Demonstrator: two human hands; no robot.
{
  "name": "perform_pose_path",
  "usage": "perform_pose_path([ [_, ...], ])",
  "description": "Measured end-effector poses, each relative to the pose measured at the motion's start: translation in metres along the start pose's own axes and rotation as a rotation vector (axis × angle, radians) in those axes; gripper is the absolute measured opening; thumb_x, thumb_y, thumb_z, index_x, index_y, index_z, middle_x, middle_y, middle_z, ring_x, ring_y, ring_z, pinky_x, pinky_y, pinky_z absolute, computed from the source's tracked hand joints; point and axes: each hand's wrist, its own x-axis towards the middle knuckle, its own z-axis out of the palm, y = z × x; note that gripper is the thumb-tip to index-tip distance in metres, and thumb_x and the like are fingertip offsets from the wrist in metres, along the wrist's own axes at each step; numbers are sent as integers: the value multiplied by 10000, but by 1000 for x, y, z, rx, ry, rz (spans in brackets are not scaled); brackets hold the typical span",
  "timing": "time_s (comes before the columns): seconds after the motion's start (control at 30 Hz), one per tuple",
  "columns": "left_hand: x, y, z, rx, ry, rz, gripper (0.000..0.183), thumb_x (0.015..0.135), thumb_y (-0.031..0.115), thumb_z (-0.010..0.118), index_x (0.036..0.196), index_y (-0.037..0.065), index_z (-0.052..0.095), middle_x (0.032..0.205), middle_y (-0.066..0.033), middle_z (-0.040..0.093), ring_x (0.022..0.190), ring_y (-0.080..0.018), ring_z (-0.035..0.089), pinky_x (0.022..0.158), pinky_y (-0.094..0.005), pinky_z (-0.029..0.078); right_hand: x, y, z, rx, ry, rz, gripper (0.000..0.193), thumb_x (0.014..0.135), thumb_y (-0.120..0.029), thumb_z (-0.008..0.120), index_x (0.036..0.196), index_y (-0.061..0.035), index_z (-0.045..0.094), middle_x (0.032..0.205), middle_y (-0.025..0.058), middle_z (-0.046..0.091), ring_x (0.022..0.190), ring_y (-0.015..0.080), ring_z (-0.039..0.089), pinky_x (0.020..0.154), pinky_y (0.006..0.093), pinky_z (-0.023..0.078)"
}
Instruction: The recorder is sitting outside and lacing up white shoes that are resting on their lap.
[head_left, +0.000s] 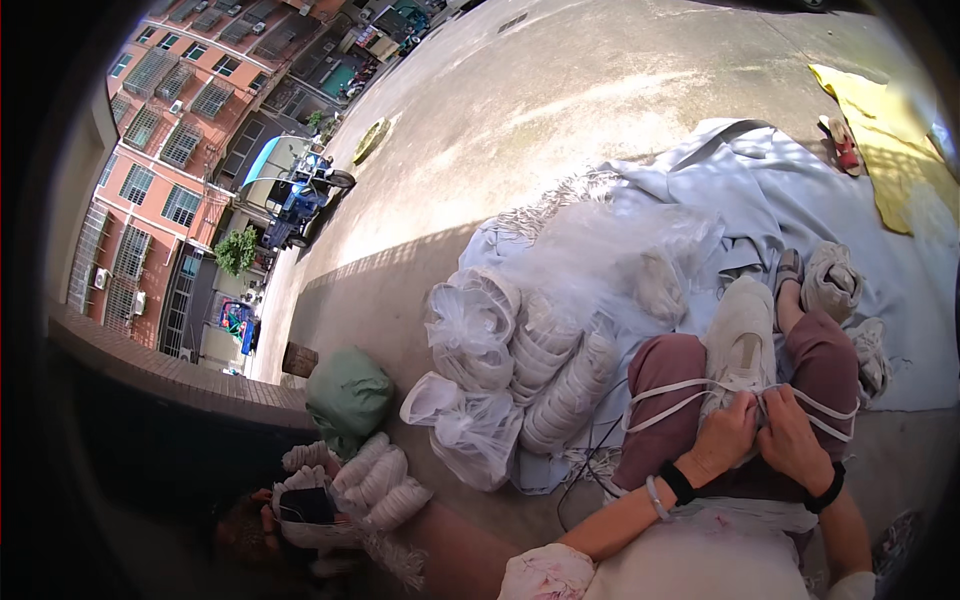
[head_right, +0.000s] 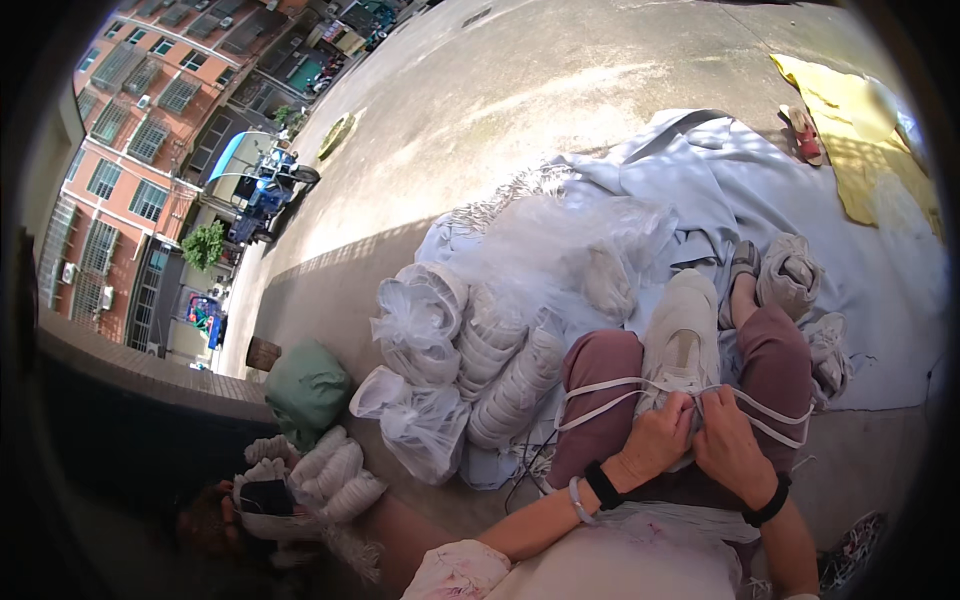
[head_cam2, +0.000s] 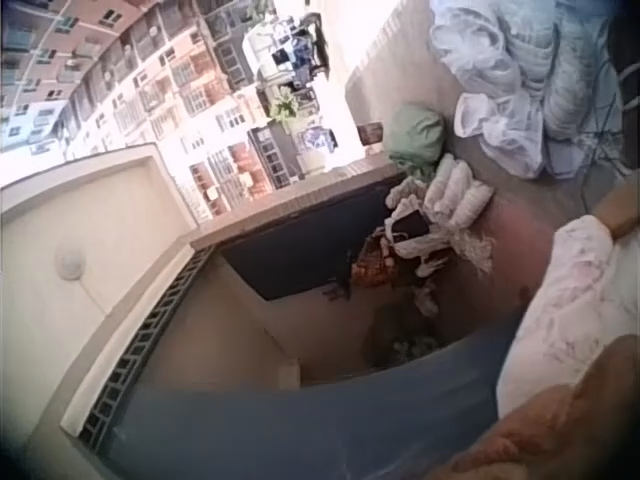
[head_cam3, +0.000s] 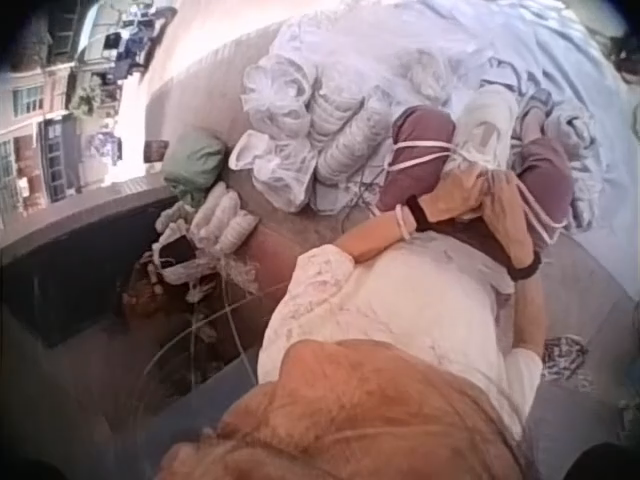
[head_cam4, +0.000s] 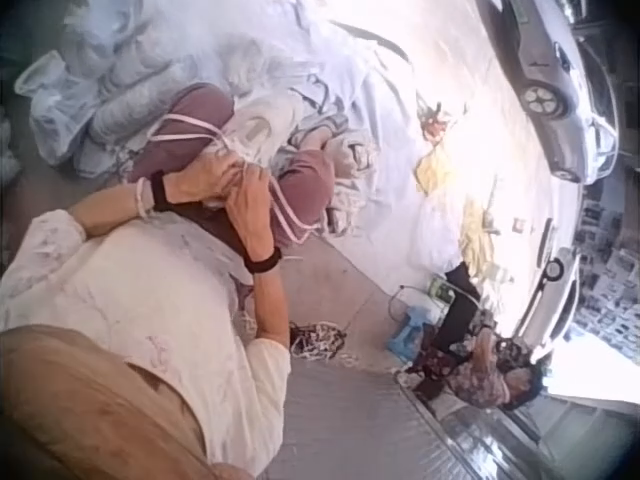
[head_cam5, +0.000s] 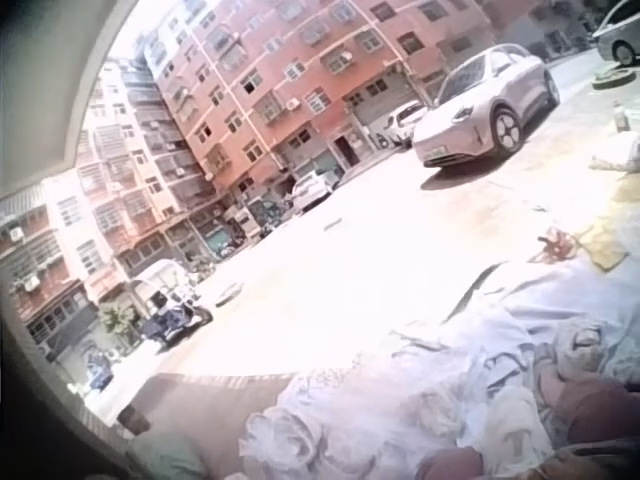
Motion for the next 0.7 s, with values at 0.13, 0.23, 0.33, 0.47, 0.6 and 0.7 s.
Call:
perform_pose_path([
  [0.13, 1, 10, -15, -78, -4, 102, 77, 911, 65, 537, 968, 26, 504, 712, -197, 605, 616, -382, 628, 516, -446, 474, -6, 15, 8, -42, 24, -15, 399, 723, 27, 575, 1098, 52, 442, 1016, 247, 443, 895, 444, 517, 727, 479, 465],
  [0.23, 8, 34, -64, -413, -348, -348, 128, 975, 134, 498, 964, 8, 515, 595, -50, 572, 435, -91, 525, 392, -242, 423, -12, -7, 4, 79, 65, 27, 474, 769, -26, 632, 1198, 36, 441, 1084, 225, 470, 940, 426, 557, 766, 448, 490],
  [0.33, 0, 42, -109, -581, -501, -550, 166, 983, 200, 508, 993, 34, 494, 588, -8, 531, 396, -60, 440, 379, -183, 352, -17, -13, 5, 60, 106, -21, 446, 781, -56, 655, 1191, 5, 489, 1126, 194, 485, 961, 396, 575, 807, 421, 495],
  [0.47, -29, 69, -147, -892, -856, -528, 132, 959, 145, 545, 970, 15, 522, 566, -3, 535, 417, -53, 458, 386, -193, 351, -9, -25, 0, -113, 164, -399, 395, 788, -119, 678, 1152, -29, 552, 1160, 150, 496, 941, 346, 595, 898, 401, 464],
  [0.6, -27, 108, -151, -961, -1168, -287, 117, 940, 109, 564, 988, 3, 547, 588, -19, 566, 447, -60, 502, 406, -198, 389, -4, -39, 24, -101, 116, -609, 332, 830, -182, 657, 1116, -38, 569, 1048, 141, 568, 919, 335, 600, 911, 404, 441],
  [0.7, -29, 98, -146, -1034, -1079, -435, 139, 911, 93, 604, 981, -23, 575, 680, -75, 625, 462, -72, 524, 429, -198, 427, -16, -37, 13, 253, -193, -218, 189, 948, -196, 519, 953, -22, 593, 755, 130, 613, 804, 320, 608, 704, 412, 471],
])
